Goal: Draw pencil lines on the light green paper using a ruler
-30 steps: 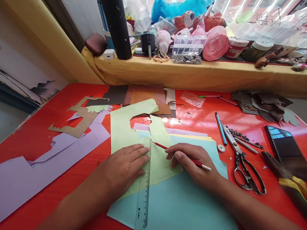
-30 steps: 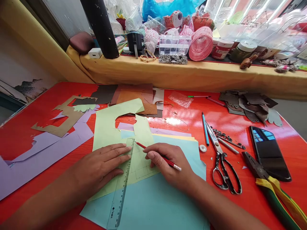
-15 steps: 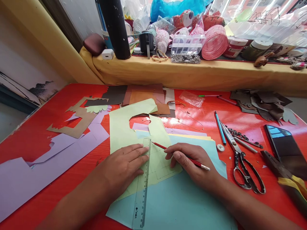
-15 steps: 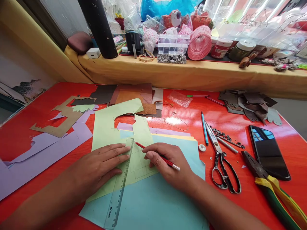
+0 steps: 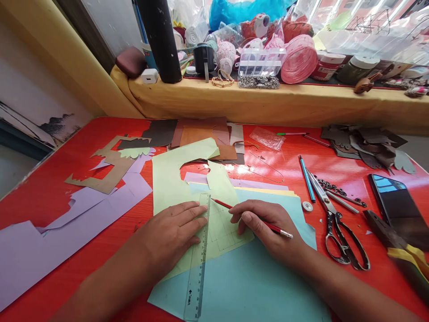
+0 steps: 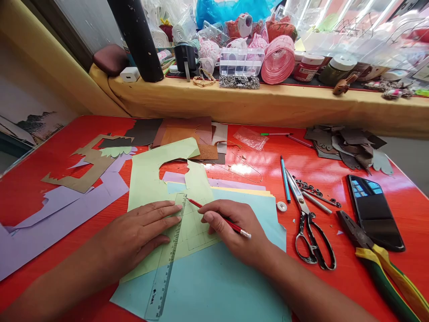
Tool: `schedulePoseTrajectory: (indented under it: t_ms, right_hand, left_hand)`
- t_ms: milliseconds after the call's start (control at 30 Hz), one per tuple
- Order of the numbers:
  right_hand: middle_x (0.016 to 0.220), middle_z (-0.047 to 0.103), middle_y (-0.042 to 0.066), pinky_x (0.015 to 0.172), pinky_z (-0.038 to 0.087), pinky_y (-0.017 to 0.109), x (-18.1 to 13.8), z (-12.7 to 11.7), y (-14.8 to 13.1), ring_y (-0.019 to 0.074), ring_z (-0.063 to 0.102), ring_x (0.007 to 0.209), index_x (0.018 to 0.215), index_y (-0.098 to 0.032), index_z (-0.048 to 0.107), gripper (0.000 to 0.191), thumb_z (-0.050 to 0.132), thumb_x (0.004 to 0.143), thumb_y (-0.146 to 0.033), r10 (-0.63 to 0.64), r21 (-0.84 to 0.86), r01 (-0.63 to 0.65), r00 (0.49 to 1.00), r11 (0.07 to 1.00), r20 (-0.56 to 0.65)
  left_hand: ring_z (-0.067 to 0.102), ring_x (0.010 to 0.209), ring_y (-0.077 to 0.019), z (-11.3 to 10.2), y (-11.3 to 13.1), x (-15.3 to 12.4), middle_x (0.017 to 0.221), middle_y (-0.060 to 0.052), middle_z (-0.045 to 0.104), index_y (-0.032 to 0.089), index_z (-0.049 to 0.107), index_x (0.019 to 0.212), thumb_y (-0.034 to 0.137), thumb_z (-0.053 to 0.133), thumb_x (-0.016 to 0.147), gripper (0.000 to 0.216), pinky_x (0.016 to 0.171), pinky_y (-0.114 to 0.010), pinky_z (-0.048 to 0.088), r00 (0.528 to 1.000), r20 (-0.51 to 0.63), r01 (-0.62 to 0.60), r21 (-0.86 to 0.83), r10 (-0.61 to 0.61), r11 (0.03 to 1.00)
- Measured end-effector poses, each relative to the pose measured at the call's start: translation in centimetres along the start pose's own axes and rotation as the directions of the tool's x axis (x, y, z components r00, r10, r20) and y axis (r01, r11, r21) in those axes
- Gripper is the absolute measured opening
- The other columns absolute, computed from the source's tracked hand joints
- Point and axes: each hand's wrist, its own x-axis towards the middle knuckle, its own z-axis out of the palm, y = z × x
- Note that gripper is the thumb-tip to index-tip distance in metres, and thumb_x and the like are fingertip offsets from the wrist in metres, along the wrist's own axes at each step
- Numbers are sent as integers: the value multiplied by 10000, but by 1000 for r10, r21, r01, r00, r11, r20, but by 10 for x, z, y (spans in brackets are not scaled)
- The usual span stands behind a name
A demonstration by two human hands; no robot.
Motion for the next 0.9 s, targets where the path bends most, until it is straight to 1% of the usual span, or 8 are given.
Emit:
schedulePoseTrajectory:
  t_ms: [267,500,767,900]
  right_hand:
    - [896,834,70,620,581,289,1,0,-2,190,779,680,1074,-196,819,370,589,1134,-479,5,0,-5,1000,1000,4]
    - [899,840,69,630,586,291,1,0,-1,190,777,683,1055,-201,820,377,587,1135,-487,5,-11,-5,1000,1000,2]
    - [904,837,63,634,585,277,1,0,-1,174,776,691,1063,-193,815,344,589,1140,-441,-6,-2,6,1000,1000,6]
    - [892,837,61,620,583,278,1,0,-1,175,773,682,1065,-195,816,360,588,1139,-463,-6,2,6,1000,1000,4]
  left_hand:
    - [646,1457,-298,0,0,1,1542,-90,702,202,691,1441,161,613,1092,361,1160,-461,611,1000,2,-21,18,21,1000]
    - [616,1492,-282,3,0,-1,1555,-80,693,231,701,1432,139,626,1075,377,1204,-454,574,1000,-14,10,-30,-10,999]
    - [634,1474,-283,-1,0,0,1540,-80,704,224,702,1426,133,621,1074,372,1168,-446,605,1000,-2,-1,-15,1,1000]
    - [630,1479,-275,-2,0,1,1536,-78,707,236,704,1431,135,639,1064,386,1182,-431,593,1000,-10,8,-35,-8,999]
